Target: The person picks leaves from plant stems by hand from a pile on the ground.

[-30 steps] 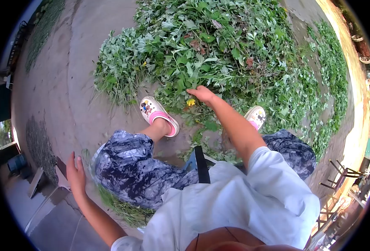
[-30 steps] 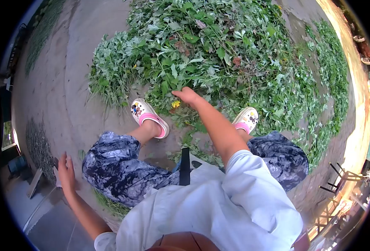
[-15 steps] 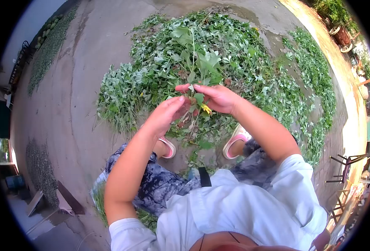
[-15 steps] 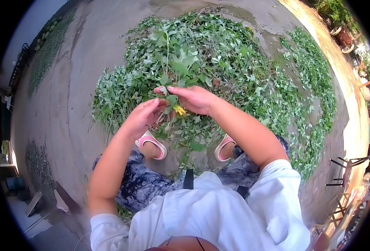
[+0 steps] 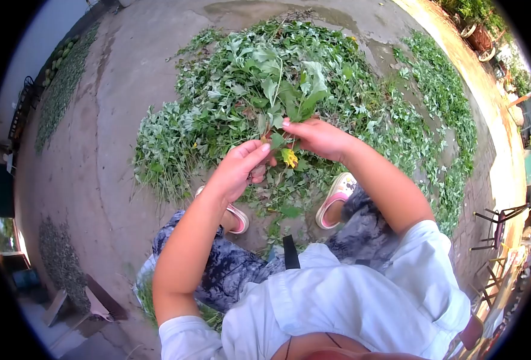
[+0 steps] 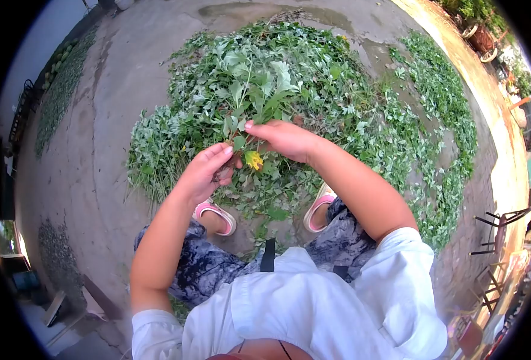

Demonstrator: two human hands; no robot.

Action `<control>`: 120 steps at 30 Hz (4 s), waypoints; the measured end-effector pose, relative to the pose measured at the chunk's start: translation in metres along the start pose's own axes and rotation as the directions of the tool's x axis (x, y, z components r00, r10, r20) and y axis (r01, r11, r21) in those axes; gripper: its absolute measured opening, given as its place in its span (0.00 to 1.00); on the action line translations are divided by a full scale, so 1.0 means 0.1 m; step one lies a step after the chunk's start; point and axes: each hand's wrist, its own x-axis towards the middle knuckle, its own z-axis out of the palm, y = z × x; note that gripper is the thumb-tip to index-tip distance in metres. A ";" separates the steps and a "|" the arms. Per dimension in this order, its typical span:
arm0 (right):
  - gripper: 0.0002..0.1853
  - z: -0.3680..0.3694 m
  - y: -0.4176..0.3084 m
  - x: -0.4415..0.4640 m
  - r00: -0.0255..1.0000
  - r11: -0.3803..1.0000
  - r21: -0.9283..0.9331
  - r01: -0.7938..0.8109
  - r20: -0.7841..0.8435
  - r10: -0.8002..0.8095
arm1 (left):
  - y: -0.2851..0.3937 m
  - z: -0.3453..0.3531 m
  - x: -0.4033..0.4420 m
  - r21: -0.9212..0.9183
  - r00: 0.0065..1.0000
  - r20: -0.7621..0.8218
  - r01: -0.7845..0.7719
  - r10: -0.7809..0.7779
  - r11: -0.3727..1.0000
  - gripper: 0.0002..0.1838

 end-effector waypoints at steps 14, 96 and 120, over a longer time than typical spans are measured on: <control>0.20 -0.01 -0.12 0.04 0.975 0.944 0.318 0.082 0.170 -0.142 | 0.04 0.12 0.15 0.042 0.988 0.133 0.077 -0.082 0.996 0.09; 0.05 -0.20 3.34 1.02 0.762 0.778 0.193 -0.599 -0.162 0.627 | -0.17 -0.50 -0.09 -0.016 0.927 -0.353 0.132 -0.130 0.991 0.19; 0.16 0.32 1.40 0.68 0.989 0.848 0.525 -0.076 0.145 -0.001 | -0.75 -0.83 0.08 0.681 0.979 -0.166 0.202 -0.121 0.704 0.20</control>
